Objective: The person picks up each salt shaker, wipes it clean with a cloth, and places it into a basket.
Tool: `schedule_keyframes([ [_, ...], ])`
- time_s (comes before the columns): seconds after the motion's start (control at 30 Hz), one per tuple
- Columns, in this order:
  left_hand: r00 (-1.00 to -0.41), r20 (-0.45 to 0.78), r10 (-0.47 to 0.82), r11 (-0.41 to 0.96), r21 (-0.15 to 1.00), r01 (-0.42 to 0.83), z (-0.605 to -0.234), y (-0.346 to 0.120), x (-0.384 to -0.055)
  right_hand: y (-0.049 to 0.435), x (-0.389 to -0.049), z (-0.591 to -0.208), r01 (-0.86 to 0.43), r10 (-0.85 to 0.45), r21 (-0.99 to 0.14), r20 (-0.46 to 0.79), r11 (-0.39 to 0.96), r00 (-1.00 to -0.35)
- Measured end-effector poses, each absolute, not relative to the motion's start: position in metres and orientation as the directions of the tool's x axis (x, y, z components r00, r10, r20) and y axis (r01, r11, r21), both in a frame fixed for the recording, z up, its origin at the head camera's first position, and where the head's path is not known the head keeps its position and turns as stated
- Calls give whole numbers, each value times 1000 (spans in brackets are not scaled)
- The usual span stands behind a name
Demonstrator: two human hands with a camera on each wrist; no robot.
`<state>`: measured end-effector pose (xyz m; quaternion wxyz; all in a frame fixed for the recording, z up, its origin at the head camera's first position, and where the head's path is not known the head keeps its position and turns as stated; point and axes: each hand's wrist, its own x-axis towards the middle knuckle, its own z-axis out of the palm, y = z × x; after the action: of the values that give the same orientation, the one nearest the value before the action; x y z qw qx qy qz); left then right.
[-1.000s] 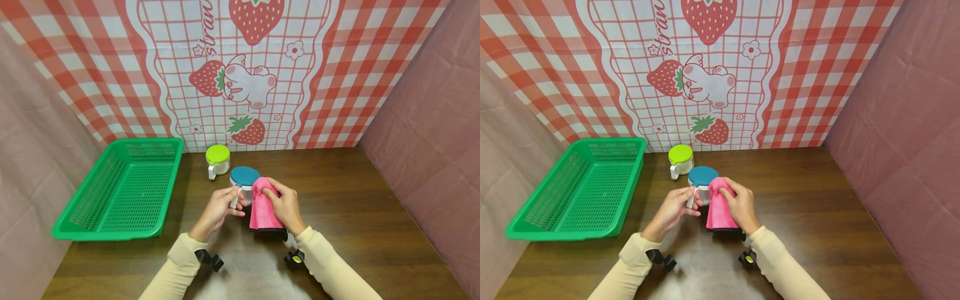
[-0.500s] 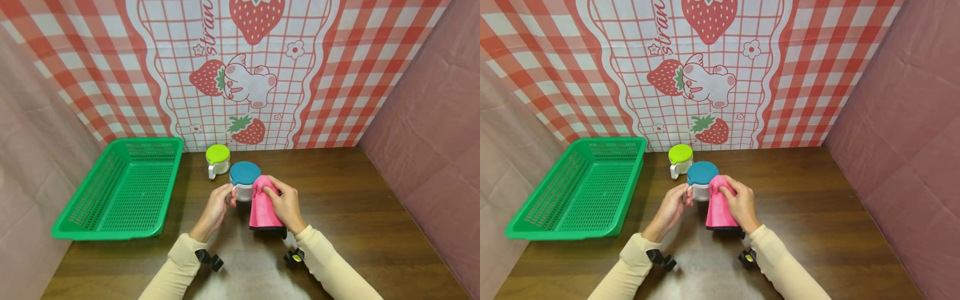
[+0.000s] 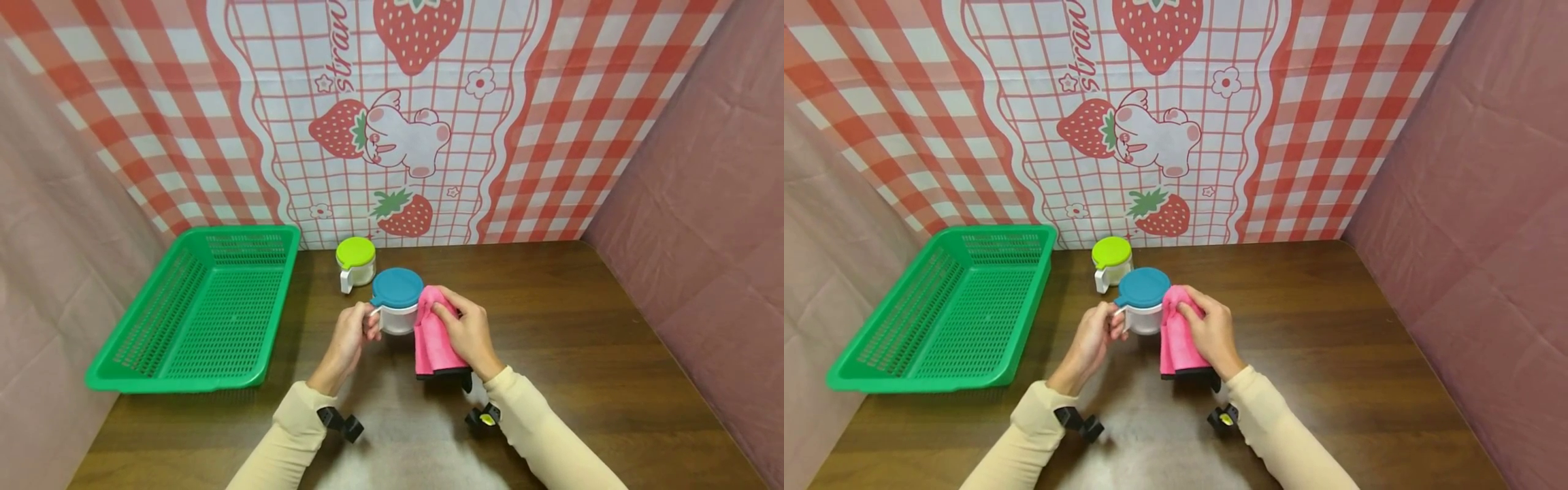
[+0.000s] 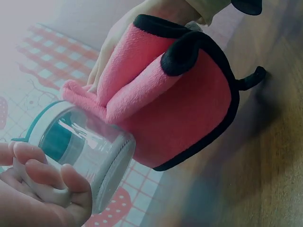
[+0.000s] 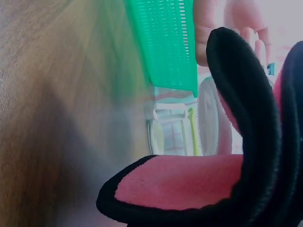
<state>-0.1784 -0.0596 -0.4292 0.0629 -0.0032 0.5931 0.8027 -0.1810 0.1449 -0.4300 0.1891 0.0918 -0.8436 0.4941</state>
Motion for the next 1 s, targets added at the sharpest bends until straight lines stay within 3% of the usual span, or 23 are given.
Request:
schedule_keyframes([
  [0.47,-992,-90,91,-300,947,-114,-428,-64,-178,151,-182,-426,-299,-1,-827,340,477,-941],
  [1.0,-995,-95,38,-327,939,-102,-431,-59,-179,141,-174,-429,-349,4,-805,400,479,-916],
])
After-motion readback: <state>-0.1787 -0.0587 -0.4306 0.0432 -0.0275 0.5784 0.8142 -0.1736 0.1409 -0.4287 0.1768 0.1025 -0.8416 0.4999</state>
